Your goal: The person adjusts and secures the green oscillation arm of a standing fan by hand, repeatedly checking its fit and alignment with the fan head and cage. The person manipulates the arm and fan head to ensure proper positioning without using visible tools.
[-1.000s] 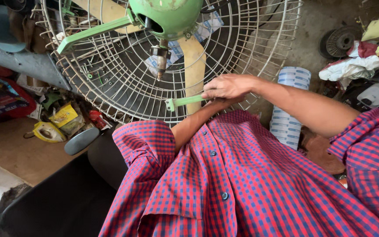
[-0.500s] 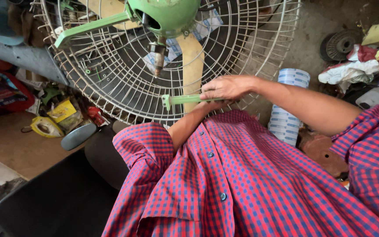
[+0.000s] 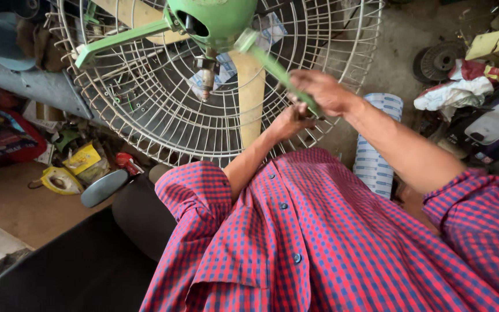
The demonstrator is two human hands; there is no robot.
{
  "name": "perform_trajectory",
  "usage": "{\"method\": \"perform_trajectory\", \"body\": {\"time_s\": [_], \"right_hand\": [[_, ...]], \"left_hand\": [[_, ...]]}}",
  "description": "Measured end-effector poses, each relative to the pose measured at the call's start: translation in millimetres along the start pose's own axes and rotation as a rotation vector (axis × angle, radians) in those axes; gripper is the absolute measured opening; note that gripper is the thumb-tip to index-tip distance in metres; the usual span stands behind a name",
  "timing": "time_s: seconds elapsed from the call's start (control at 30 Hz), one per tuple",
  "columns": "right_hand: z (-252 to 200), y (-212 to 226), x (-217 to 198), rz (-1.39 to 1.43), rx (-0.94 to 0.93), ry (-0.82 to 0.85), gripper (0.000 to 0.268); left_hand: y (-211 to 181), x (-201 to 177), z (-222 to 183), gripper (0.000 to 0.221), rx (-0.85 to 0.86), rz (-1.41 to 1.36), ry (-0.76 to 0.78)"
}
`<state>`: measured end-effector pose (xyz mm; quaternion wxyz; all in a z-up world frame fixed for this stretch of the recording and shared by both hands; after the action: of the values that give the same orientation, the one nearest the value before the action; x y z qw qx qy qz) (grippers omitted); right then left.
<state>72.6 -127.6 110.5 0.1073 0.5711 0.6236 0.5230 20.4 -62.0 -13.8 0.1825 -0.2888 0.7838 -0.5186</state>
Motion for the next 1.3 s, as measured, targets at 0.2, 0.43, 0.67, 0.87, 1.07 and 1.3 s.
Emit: {"method": "perform_trajectory", "body": {"time_s": [0.2, 0.43, 0.67, 0.87, 1.07, 1.3], "right_hand": [[-19.9, 1.9, -23.5, 0.161, -0.148, -0.109, 0.042], [-22.1, 5.3, -10.9, 0.125, -0.246, -0.169, 0.041], [-14.3, 6.0, -13.0, 0.08, -0.305, -0.206, 0.036], [-4.4, 7.4, -22.3, -0.11, -0.338, -0.282, 0.036], [-2.1, 14.3, -37.5, -0.121, -0.226, -0.321, 0.043], [9.4, 48.1, -35.7, -0.469, -0.232, -0.3, 0.072]], "left_hand": [[-13.3, 9.3, 5.4, 0.048, 0.062, -0.424, 0.104], [2.2, 16.5, 9.8, 0.058, 0.138, -0.589, 0.147], [-4.0, 14.7, 4.6, 0.08, 0.039, -0.539, 0.127], [-8.5, 11.5, -0.1, 0.092, -0.006, -0.483, 0.129], [-14.7, 14.3, 0.8, 0.09, 0.031, -0.637, 0.193], [-8.4, 12.7, 1.0, 0.085, 0.01, -0.519, 0.185]]}}
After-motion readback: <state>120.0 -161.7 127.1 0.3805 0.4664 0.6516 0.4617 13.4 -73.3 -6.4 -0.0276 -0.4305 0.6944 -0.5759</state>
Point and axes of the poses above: each hand's wrist, its own z-axis towards the middle knuckle, its own x-axis out of the palm, y = z × x, the point moved 8 cm from there along z, towards the middle knuckle
